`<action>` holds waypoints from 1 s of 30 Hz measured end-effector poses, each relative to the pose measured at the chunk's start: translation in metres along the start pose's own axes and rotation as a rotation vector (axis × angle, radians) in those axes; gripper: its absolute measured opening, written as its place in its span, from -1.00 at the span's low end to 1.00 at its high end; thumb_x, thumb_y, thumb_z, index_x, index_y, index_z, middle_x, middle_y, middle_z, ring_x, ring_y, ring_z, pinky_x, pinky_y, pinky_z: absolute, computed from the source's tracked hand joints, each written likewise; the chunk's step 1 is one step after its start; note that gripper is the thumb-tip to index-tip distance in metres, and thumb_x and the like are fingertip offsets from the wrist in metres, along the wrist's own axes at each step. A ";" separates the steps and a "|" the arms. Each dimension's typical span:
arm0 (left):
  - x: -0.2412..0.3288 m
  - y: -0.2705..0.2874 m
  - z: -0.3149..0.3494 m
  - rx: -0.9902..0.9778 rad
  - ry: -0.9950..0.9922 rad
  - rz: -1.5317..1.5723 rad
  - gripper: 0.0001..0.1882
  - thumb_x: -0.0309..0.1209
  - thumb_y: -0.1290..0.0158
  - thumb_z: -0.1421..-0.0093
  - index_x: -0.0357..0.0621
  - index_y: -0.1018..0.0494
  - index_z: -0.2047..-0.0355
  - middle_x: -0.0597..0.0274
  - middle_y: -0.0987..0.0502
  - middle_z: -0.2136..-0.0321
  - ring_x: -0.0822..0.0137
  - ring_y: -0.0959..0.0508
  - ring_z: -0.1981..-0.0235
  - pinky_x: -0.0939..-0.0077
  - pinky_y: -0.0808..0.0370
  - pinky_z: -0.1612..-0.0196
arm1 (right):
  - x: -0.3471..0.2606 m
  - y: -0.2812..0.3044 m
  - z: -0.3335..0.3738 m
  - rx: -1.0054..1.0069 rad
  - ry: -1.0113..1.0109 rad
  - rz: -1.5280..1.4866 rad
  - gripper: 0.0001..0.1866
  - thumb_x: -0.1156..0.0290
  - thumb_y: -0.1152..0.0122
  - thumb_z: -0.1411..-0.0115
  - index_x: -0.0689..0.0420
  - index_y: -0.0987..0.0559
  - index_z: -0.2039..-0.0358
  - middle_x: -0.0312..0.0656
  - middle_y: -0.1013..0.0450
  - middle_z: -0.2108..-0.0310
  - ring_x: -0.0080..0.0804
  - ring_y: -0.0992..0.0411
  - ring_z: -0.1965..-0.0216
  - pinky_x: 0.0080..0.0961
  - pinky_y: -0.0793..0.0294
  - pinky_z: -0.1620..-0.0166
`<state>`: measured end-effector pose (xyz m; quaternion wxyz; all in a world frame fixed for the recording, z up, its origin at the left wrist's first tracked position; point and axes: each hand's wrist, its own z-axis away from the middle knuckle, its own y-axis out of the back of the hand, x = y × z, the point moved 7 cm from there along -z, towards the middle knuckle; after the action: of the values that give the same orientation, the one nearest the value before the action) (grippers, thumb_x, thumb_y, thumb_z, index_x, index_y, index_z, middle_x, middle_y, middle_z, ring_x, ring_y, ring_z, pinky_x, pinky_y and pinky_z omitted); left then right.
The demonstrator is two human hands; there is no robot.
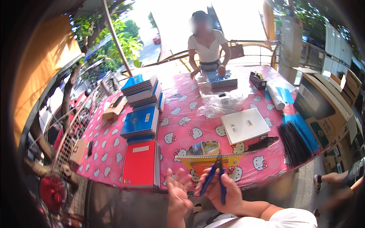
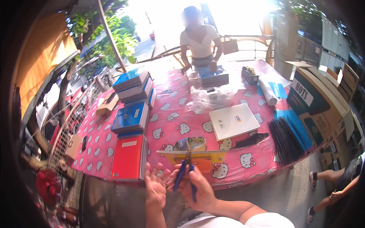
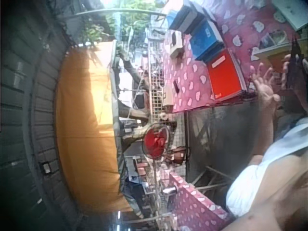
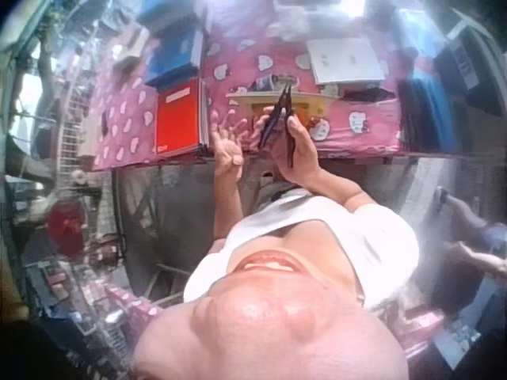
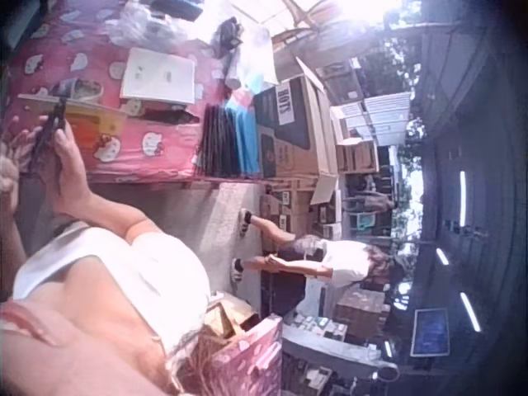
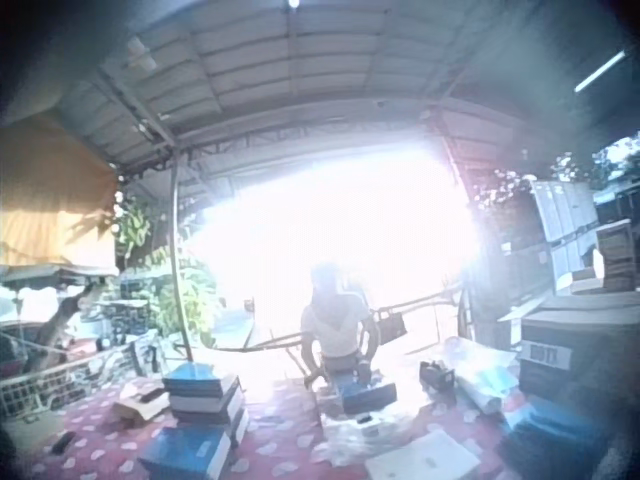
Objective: The person uses pliers to cut the excess metal spiral from several notebooks after aligning the spiral by hand.
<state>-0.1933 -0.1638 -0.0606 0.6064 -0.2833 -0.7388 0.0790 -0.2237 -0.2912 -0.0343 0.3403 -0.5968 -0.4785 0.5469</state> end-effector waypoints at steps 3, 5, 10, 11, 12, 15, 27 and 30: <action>-0.006 0.066 -0.058 0.135 -0.072 -0.203 0.10 0.05 -0.30 0.10 -0.08 0.06 -0.31 0.14 -0.04 -0.26 0.17 -0.11 -0.27 0.24 -0.09 -0.26 | -0.006 0.002 -0.013 0.089 0.224 0.083 -0.49 0.07 0.03 -0.28 0.16 -0.28 -0.08 -0.09 -0.42 0.14 -0.18 -0.45 0.09 -0.14 -0.43 0.02; -0.014 0.093 -0.084 0.231 -0.088 -0.352 -0.03 0.04 -0.22 -0.04 -0.11 0.02 -0.30 0.14 -0.06 -0.26 0.18 -0.13 -0.26 0.26 -0.10 -0.25 | -0.002 0.001 -0.019 0.133 0.315 0.108 -0.50 0.05 0.03 -0.28 0.15 -0.30 -0.07 -0.09 -0.42 0.15 -0.18 -0.45 0.10 -0.15 -0.44 0.03; -0.052 0.116 -0.119 0.032 0.168 -0.225 -0.42 -0.17 -0.11 -0.22 -0.26 -0.27 -0.12 0.12 -0.37 -0.06 0.30 -0.34 -0.09 0.42 -0.24 -0.16 | 0.021 -0.001 -0.020 0.202 0.445 0.269 -0.46 0.05 -0.04 -0.26 0.19 -0.27 -0.08 -0.07 -0.40 0.14 -0.21 -0.45 0.12 -0.21 -0.43 0.03; -0.065 0.121 -0.119 -0.029 0.300 -0.199 -0.51 -0.22 -0.10 -0.23 -0.29 -0.35 -0.06 0.13 -0.47 0.04 0.34 -0.43 -0.01 0.46 -0.30 -0.11 | 0.027 0.000 -0.017 0.225 0.455 0.359 -0.45 0.08 -0.06 -0.26 0.21 -0.25 -0.08 -0.05 -0.39 0.13 -0.22 -0.45 0.12 -0.22 -0.43 0.03; -0.064 0.114 -0.118 -0.002 0.239 -0.164 -0.67 -0.29 -0.09 -0.24 -0.29 -0.47 0.09 0.21 -0.57 0.22 0.41 -0.52 0.17 0.53 -0.38 -0.01 | 0.031 0.003 -0.014 0.241 0.476 0.368 -0.45 0.08 -0.06 -0.26 0.21 -0.25 -0.08 -0.05 -0.39 0.13 -0.22 -0.45 0.12 -0.22 -0.43 0.03; -0.056 0.104 -0.116 -0.026 0.191 0.005 -0.68 -0.30 -0.12 -0.22 -0.28 -0.49 0.12 0.19 -0.56 0.20 0.42 -0.52 0.18 0.55 -0.41 0.03 | 0.050 0.011 -0.008 0.300 0.481 0.413 -0.47 0.13 -0.07 -0.27 0.24 -0.24 -0.07 -0.03 -0.38 0.12 -0.24 -0.46 0.13 -0.26 -0.45 0.05; -0.054 0.089 -0.119 -0.135 0.157 -0.027 -0.80 -0.47 -0.13 -0.20 -0.27 -0.53 0.17 0.21 -0.60 0.24 0.53 -0.52 0.23 0.68 -0.42 0.17 | -0.022 -0.064 0.095 0.469 1.389 0.518 -0.41 -0.05 0.11 -0.29 0.21 -0.28 -0.09 -0.09 -0.38 0.17 -0.20 -0.43 0.22 -0.17 -0.48 0.17; -0.053 0.088 -0.119 -0.127 0.107 -0.076 -0.82 -0.53 -0.12 -0.19 -0.27 -0.53 0.18 0.19 -0.60 0.24 0.50 -0.53 0.21 0.63 -0.44 0.15 | -0.034 -0.101 0.163 0.421 1.903 0.762 -0.42 0.01 0.13 -0.30 0.23 -0.25 -0.12 -0.07 -0.29 0.09 -0.24 -0.32 0.12 -0.19 -0.34 0.01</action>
<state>-0.0477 -0.1456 -0.1162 0.6284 -0.2968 -0.7190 -0.0062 -0.4013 -0.3107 0.0434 0.4786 -0.8210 0.3113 -0.0053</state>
